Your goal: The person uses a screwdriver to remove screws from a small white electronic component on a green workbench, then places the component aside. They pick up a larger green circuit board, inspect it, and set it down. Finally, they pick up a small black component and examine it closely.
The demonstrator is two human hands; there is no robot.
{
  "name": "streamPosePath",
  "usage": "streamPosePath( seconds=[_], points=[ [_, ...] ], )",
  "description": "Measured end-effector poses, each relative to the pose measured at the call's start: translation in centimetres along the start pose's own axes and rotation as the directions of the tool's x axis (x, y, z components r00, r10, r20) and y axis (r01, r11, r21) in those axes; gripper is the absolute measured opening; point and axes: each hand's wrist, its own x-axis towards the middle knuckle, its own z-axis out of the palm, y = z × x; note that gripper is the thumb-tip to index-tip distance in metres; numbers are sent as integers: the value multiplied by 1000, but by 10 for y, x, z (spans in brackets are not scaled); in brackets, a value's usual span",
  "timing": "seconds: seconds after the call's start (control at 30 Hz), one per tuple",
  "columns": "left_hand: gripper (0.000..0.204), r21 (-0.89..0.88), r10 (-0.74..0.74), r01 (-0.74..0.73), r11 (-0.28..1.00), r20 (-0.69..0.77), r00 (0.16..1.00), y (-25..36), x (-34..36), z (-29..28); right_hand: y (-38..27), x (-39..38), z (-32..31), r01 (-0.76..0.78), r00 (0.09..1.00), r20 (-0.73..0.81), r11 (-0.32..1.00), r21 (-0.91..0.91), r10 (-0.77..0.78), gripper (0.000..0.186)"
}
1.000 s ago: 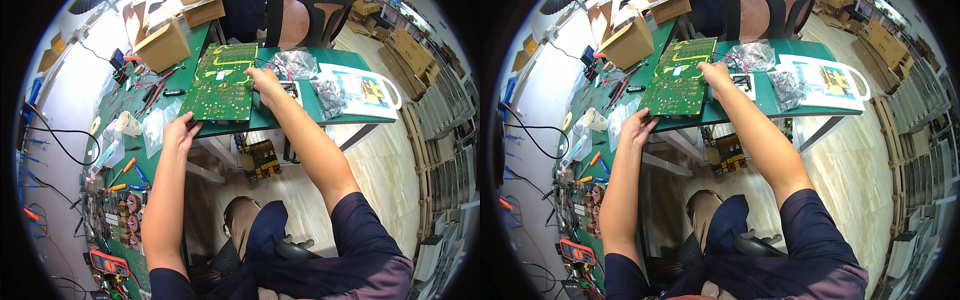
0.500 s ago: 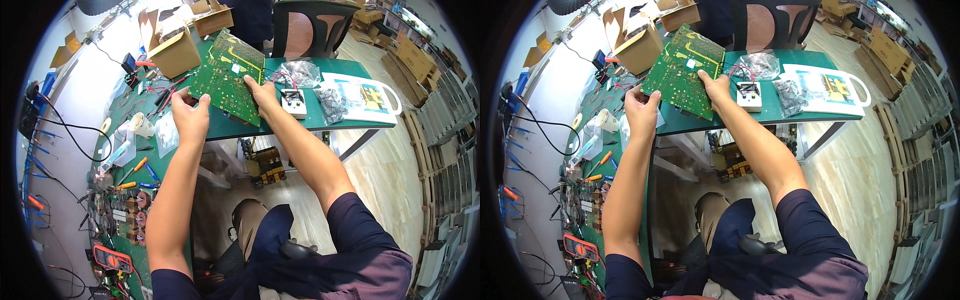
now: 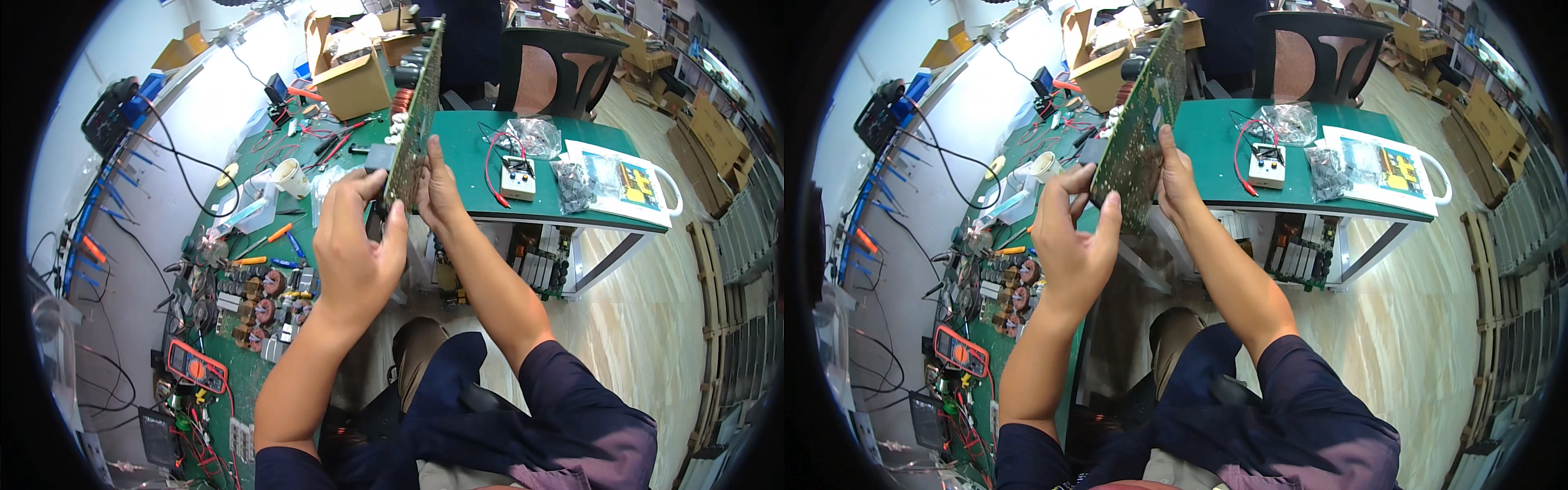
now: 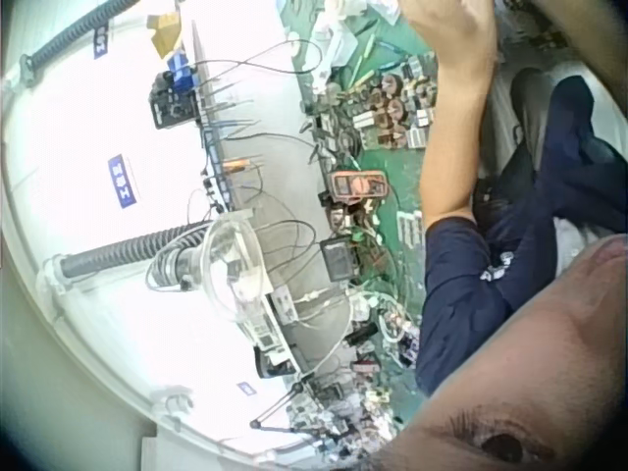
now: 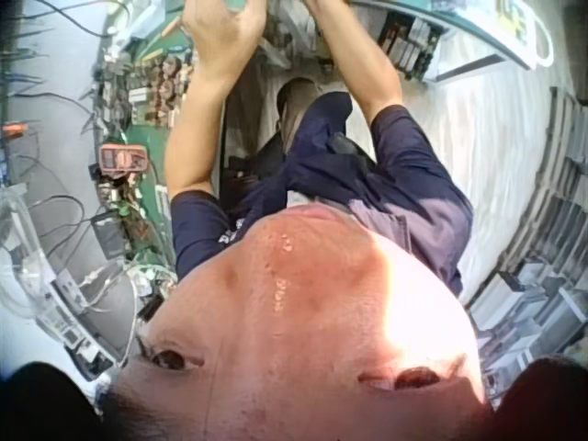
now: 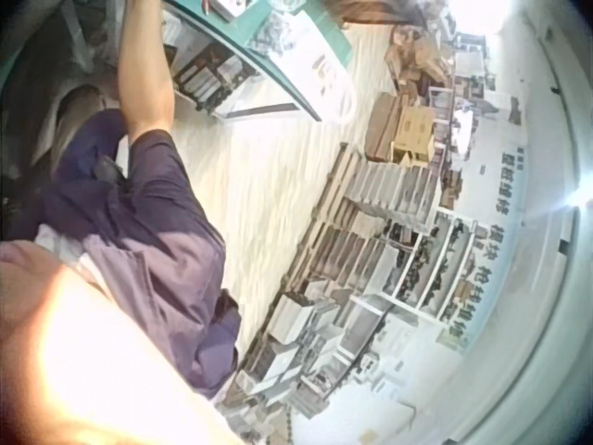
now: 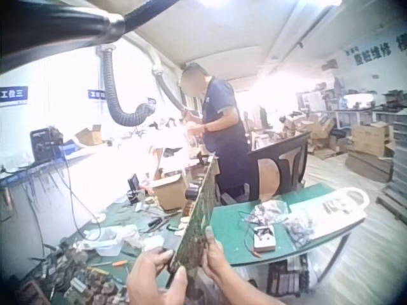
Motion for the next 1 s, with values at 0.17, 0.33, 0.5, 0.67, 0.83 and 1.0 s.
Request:
streamPosePath(
  seconds=[0.17, 0.33, 0.5, 0.67, 0.83, 1.0],
  points=[
    [42, 49, 229, -230, 972, 18, 973, 60, -45, -51, 5, -76, 30, 9, 1000, -28, 999, 32, -8, 60],
    [47, 62, 308, -313, 948, 80, 948, 119, -99, -84, 8, -140, 32, -180, 974, 183, 952, 248, 137, 47],
    [30, 43, 343, -351, 935, 130, 930, 173, -155, -123, 11, -206, 39, -523, 762, 608, 765, 376, 222, 68],
    [24, 23, 327, -327, 945, 9, 945, 208, -212, -160, 34, -264, 63, -595, 697, 664, 736, 323, 272, 69],
    [22, 24, 312, -312, 950, 29, 950, 230, -256, -192, 66, -322, 79, -639, 673, 661, 711, 293, 332, 69],
    [27, -18, 310, -310, 951, -19, 951, 246, -287, -206, 102, -371, 90, -689, 636, 655, 682, 243, 409, 70]
  ],
)
